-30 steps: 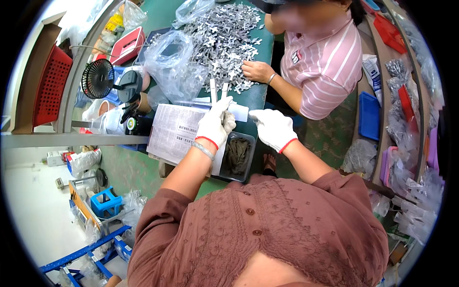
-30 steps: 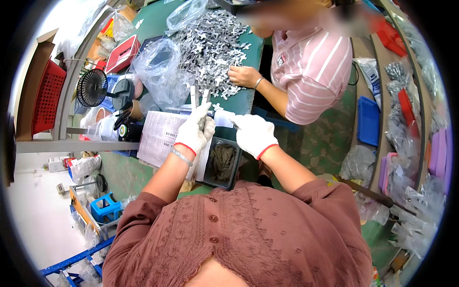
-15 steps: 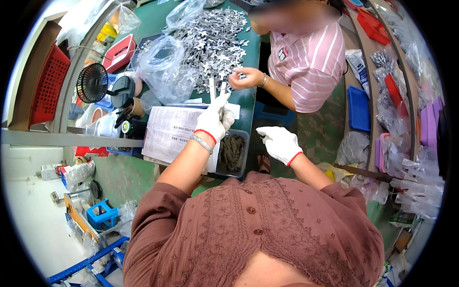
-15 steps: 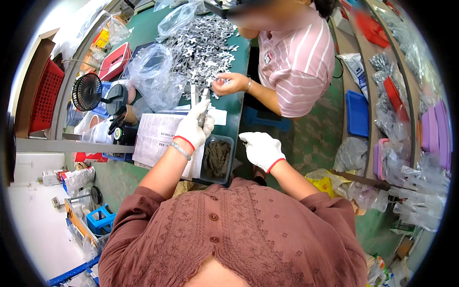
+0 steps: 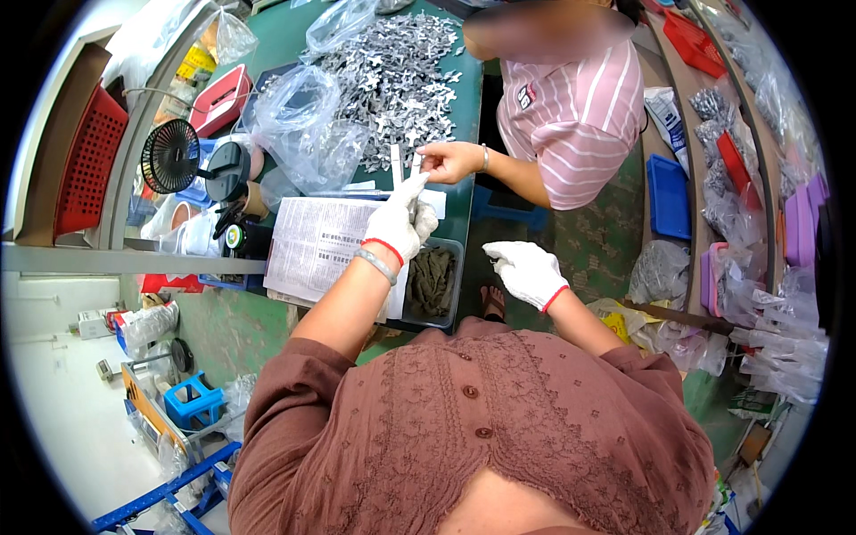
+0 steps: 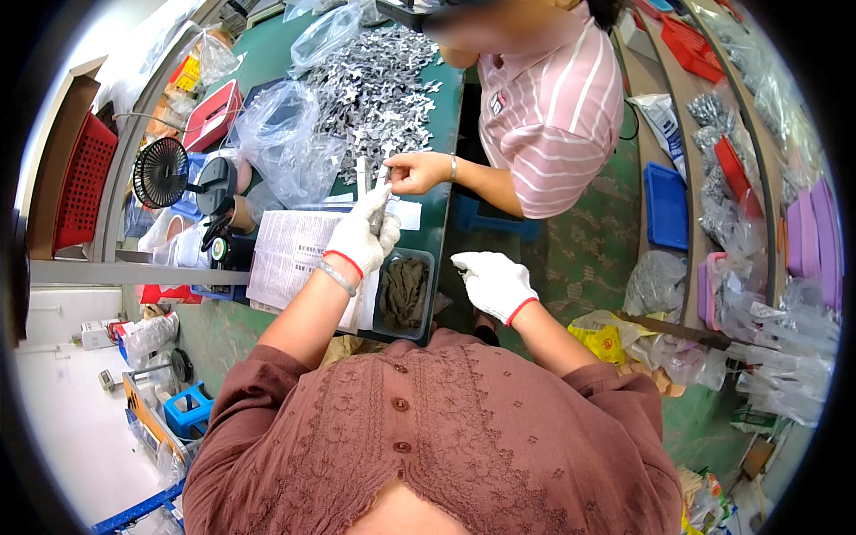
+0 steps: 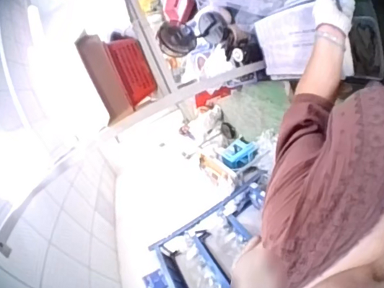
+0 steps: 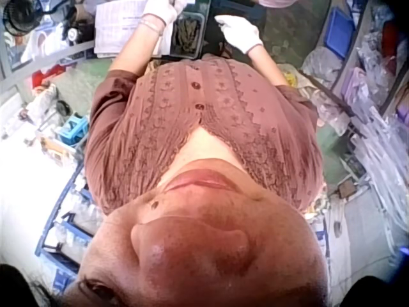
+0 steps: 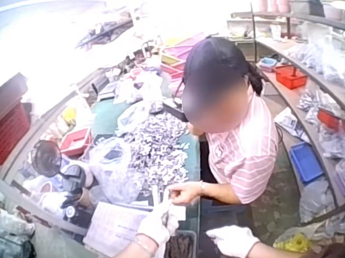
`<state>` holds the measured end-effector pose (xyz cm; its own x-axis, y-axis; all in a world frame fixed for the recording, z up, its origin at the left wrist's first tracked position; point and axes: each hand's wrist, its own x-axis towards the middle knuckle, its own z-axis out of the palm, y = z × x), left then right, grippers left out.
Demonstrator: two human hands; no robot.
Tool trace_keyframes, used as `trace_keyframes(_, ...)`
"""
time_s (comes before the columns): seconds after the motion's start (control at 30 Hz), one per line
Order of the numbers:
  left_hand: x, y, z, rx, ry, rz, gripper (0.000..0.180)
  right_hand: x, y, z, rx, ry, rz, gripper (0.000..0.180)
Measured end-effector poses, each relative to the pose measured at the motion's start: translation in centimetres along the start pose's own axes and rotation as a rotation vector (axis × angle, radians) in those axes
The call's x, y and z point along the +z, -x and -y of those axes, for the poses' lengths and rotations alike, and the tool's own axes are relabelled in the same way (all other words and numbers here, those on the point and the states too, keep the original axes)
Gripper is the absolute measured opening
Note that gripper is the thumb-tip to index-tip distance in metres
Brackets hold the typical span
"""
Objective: The person sits on a low stool and sorts small rectangular metal parts from a blue basket into a large paper bag. They handle the parts by hand, occasionally stacking them, and transfer them between containers. Another worker is visible nearby at a table.
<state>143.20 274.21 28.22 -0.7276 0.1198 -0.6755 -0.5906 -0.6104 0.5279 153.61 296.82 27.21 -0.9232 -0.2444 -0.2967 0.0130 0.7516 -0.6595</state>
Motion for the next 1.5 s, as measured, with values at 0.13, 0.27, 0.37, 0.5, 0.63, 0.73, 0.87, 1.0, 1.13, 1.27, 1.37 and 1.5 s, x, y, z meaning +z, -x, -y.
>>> trace_keyframes(0.13, 0.1, 0.0, 0.0, 0.001, -0.002, -0.026, 0.013, -0.2, 0.0, -0.1, 0.008, -0.002, 0.005, 0.036)
trace_keyframes(0.27, 0.5, 0.2, -0.1, 0.024, -0.016, -0.042, 0.017, 0.1, -0.1, -0.5, -0.008, -0.025, -0.003, 0.036)
trace_keyframes(0.37, 0.3, 0.2, -0.1, 0.015, -0.007, -0.034, 0.017, 0.1, -0.2, -0.4, -0.004, 0.006, -0.006, 0.037)
trace_keyframes(0.5, 0.5, 0.2, 0.1, 0.034, -0.014, -0.031, 0.017, 0.1, -0.1, -0.7, -0.002, -0.007, 0.0, 0.037)
trace_keyframes(0.63, 0.2, 0.0, 0.1, 0.021, -0.004, -0.046, 0.016, 0.3, -0.1, -0.9, -0.006, -0.008, 0.002, 0.037)
trace_keyframes(0.73, 0.5, 0.3, 0.2, 0.013, 0.0, -0.052, 0.014, 0.5, -0.1, -1.2, 0.0, -0.007, 0.008, 0.038)
trace_keyframes(0.87, 0.7, 0.4, 0.3, 0.015, 0.017, -0.075, 0.015, 0.4, 0.1, -1.0, 0.003, 0.006, 0.007, 0.038)
trace_keyframes(1.0, 0.5, 0.4, 0.4, 0.008, 0.002, -0.055, 0.016, 0.6, 0.0, -1.3, 0.015, 0.01, 0.016, 0.037)
trace_keyframes(1.13, 0.5, 0.6, 0.4, 0.01, -0.002, -0.064, 0.017, 0.5, 0.2, -1.0, 0.013, 0.001, 0.017, 0.037)
trace_keyframes(1.27, 0.0, 0.6, 0.4, 0.009, -0.033, -0.064, 0.021, 1.0, 0.1, -1.3, -0.068, -0.028, -0.051, 0.04)
trace_keyframes(1.37, -0.4, 0.9, 0.6, -0.007, -0.09, -0.032, 0.022, -1.0, -0.1, 1.2, -0.049, -0.015, -0.008, 0.045)
trace_keyframes(1.5, 0.0, 1.6, 1.3, -0.071, -0.234, -0.075, 0.025, -2.7, -2.3, 4.2, -0.162, 0.3, -0.185, 0.058)
